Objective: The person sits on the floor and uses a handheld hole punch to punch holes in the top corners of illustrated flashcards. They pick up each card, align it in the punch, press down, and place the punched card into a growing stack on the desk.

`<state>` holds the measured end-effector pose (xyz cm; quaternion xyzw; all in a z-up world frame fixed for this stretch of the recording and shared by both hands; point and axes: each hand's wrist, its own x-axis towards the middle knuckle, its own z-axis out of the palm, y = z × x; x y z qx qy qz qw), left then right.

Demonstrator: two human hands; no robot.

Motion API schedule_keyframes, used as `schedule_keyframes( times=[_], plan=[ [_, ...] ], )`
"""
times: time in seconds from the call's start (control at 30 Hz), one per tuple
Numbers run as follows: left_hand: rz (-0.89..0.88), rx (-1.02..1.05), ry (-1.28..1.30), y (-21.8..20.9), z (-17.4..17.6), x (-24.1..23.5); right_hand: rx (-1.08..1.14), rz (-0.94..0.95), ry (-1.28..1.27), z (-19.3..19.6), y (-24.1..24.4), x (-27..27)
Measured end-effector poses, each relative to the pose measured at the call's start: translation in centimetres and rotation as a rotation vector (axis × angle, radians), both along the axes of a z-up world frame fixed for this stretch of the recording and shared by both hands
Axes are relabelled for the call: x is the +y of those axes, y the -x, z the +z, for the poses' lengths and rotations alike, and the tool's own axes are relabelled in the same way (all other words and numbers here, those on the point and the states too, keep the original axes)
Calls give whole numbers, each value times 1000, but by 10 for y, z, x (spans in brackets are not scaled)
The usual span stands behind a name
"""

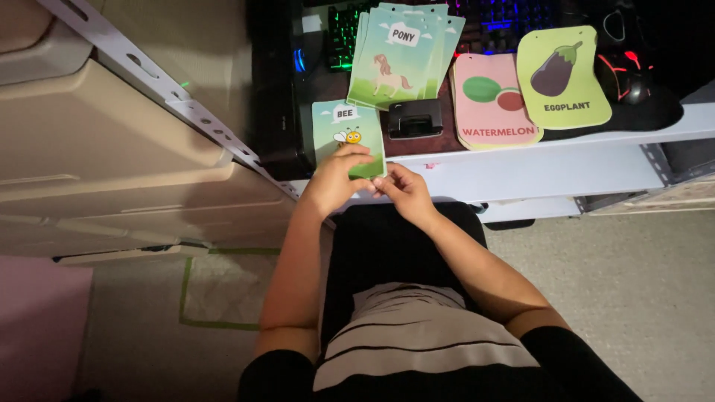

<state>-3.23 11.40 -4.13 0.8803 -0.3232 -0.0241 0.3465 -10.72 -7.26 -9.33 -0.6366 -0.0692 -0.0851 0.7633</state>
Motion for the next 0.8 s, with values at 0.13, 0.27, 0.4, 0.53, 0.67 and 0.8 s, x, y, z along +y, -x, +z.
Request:
schedule_keyframes(
  times=[0.13,0.27,0.4,0.53,0.67,0.8],
  plan=[
    [-2,30,20,3,15,0,-8,7,-14,2,1,2],
    [-1,69,33,2,17,1,-25,22,-43,11,2,5],
    [-7,94,61,6,24,3,-37,39,-59,14,1,6],
    [-18,137,98,6,26,5,-22,62,-121,9,0,4],
    [-8,114,157,8,28,3,-21,74,-106,20,3,5],
    [125,20,175,-2,6,0,4,87,-103,18,4,3]
  ],
)
